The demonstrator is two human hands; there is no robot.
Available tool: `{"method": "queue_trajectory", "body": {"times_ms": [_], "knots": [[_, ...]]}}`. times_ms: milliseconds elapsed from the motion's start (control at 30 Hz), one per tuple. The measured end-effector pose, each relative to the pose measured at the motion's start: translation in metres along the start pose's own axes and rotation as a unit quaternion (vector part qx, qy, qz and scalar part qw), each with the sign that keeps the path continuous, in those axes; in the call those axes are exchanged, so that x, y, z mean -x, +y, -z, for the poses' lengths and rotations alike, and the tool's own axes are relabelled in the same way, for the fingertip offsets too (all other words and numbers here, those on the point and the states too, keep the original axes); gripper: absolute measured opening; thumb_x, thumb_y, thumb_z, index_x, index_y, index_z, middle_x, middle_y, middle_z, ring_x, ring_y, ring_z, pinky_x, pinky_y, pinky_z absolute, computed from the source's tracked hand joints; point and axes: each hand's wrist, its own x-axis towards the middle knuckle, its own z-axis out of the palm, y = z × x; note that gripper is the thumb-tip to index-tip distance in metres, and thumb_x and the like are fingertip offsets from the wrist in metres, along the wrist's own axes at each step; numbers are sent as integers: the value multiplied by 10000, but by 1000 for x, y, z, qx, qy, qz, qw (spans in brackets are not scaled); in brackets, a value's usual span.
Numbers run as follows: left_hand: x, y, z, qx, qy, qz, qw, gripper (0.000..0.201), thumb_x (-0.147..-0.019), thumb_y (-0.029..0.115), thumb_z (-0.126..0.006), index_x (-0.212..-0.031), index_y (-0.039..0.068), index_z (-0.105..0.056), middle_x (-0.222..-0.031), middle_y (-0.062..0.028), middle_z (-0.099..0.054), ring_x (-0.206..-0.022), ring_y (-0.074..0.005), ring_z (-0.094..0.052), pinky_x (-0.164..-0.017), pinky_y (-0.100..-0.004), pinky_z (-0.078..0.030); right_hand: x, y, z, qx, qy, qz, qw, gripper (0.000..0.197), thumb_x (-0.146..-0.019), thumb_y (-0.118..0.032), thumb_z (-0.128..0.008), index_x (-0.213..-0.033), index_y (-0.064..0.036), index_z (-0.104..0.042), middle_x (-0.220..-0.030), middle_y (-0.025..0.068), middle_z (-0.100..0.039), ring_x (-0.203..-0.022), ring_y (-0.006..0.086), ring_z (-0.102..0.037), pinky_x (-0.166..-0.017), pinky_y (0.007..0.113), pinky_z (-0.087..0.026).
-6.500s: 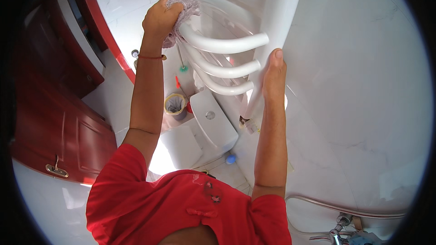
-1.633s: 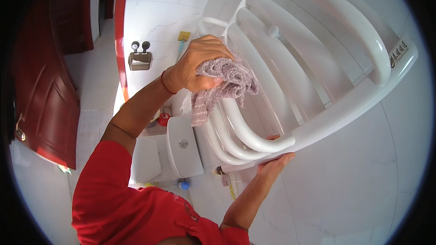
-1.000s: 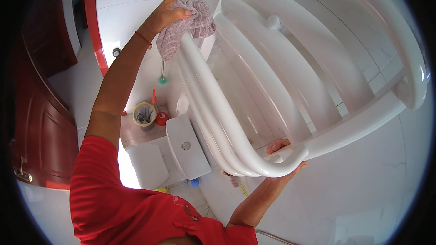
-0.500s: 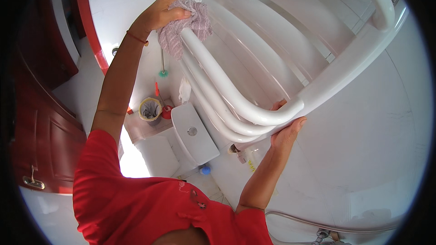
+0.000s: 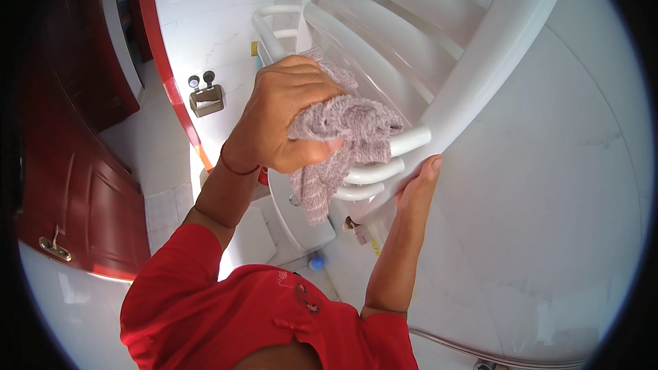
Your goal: The person wipes down the toilet tank and the bathroom wall using a cloth, then picks up a bottle of cleaning solution and continues wiping the tank and a wall-mounted towel rack.
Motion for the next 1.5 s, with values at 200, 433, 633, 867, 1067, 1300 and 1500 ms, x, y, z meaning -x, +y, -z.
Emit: {"method": "queue_trajectory", "body": {"times_ms": [200,433,633,867,1067,1300,1500], "knots": [[-2,37,-31,-142,104,-11,984,455,-472,359,-710,-804,55,-646,-727,-54,-623,-651,-243,-587,-688,-350,-451,0,-6,-8,-16,-161,60,985,647,-909,-505,-410,-1328,-14,-369,-1261,119,-507,-1147,264,-527,-958,385,-460],[1,-7,-6,-5,81,-27,996,362,-521,268,-672,-774,11,-638,-726,-100,-637,-651,-281,-585,-700,-359,-435,5,-6,-5,21,-1,-22,1000,709,-904,-601,-379,-1366,-68,-309,-1279,115,-468,-1135,269,-511,-917,391,-471],[4,-33,7,41,58,-8,997,359,-554,252,-689,-773,-27,-631,-706,-138,-620,-665,-312,-583,-675,-355,-433,3,1,1,22,33,-4,999,665,-899,-617,-380,-1282,-73,-368,-1156,100,-508,-970,234,-558,-760,386,-513],[11,-72,26,55,41,99,993,463,-561,220,-654,-882,-111,-608,-823,-233,-616,-788,-329,-586,-802,-367,-438,-1,4,6,11,7,15,1000,599,-895,-622,-383,-1142,-78,-421,-931,82,-567,-754,221,-591,-585,368,-519],[12,-96,50,35,9,232,972,466,-683,197,-700,-1049,-71,-594,-1018,-200,-607,-1002,-289,-549,-907,-343,-394,3,0,-7,13,30,50,998,584,-898,-623,-367,-1126,-89,-430,-915,89,-578,-715,214,-593,-562,353,-515],[12,-172,56,116,68,217,967,284,-744,231,-624,-801,-47,-640,-703,-71,-643,-638,-123,-533,-621,-291,-444,2,-5,-11,41,-34,84,995,653,-859,-679,-387,-972,-48,-516,-776,68,-533,-730,209,-531,-623,333,-452],[10,-203,69,175,72,284,940,326,-754,271,-594,-804,-48,-640,-725,-53,-634,-671,-128,-551,-642,-276,-440,4,-5,-14,46,-30,105,993,654,-858,-683,-378,-930,-50,-526,-739,68,-528,-648,212,-516,-562,338,-434]]}}
